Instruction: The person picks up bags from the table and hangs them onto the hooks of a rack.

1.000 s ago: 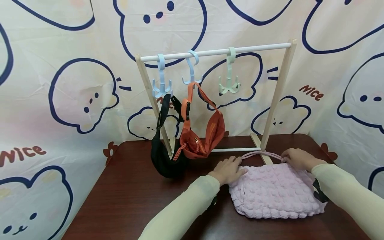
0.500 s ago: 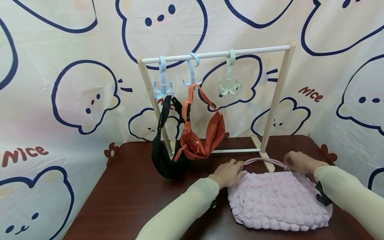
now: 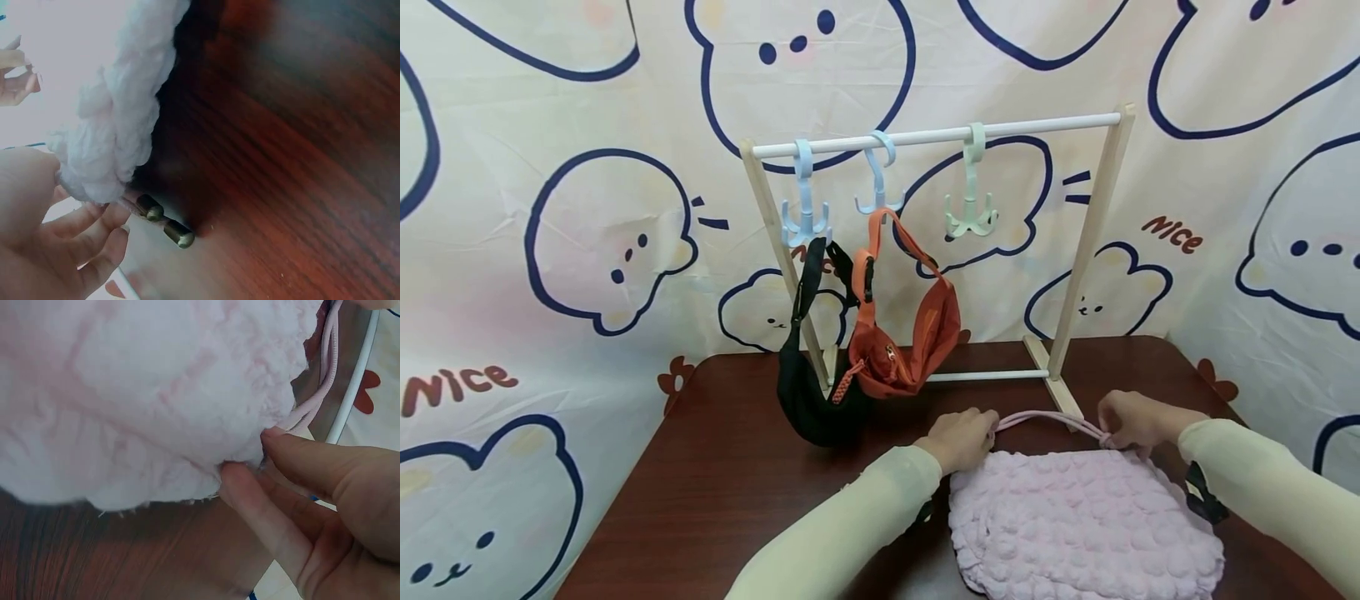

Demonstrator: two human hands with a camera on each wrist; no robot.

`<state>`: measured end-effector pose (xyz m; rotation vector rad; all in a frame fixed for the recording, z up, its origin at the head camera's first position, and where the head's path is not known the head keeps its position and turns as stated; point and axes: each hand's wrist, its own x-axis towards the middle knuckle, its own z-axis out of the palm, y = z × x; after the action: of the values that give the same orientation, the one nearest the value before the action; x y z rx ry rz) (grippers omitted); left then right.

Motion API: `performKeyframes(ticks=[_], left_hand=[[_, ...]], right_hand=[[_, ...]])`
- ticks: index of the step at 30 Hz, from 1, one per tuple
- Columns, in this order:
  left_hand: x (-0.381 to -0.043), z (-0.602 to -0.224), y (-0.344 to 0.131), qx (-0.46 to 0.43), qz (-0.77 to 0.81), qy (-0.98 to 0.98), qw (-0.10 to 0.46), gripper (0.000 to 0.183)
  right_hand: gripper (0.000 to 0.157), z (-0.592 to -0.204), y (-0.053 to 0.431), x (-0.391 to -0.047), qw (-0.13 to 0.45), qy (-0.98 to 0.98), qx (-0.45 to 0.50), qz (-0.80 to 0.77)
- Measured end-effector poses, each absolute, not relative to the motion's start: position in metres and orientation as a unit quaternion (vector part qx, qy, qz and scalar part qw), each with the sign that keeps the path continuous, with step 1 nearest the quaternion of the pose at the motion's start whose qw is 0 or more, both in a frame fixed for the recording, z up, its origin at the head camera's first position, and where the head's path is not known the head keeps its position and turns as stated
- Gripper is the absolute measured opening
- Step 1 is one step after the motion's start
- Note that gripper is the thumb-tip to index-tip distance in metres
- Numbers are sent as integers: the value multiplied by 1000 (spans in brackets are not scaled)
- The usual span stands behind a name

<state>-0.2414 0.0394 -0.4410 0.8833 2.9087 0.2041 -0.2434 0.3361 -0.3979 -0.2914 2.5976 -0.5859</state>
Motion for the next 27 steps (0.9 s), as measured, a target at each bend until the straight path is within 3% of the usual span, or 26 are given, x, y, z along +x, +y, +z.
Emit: performKeyframes(ticks=[8,21,27], left_hand=[[-241,-435,26,298,85,949,66,14],[-238,-436,2,290,68,952,68,21],[-236,-436,-16,281,86,953,68,23]], right_hand=[[24,-399,322,-240,236,938,-125,-222],[22,-414,298,-239,184,927,-185,-270],[20,-413,284,-239,187,922,-185,-284]])
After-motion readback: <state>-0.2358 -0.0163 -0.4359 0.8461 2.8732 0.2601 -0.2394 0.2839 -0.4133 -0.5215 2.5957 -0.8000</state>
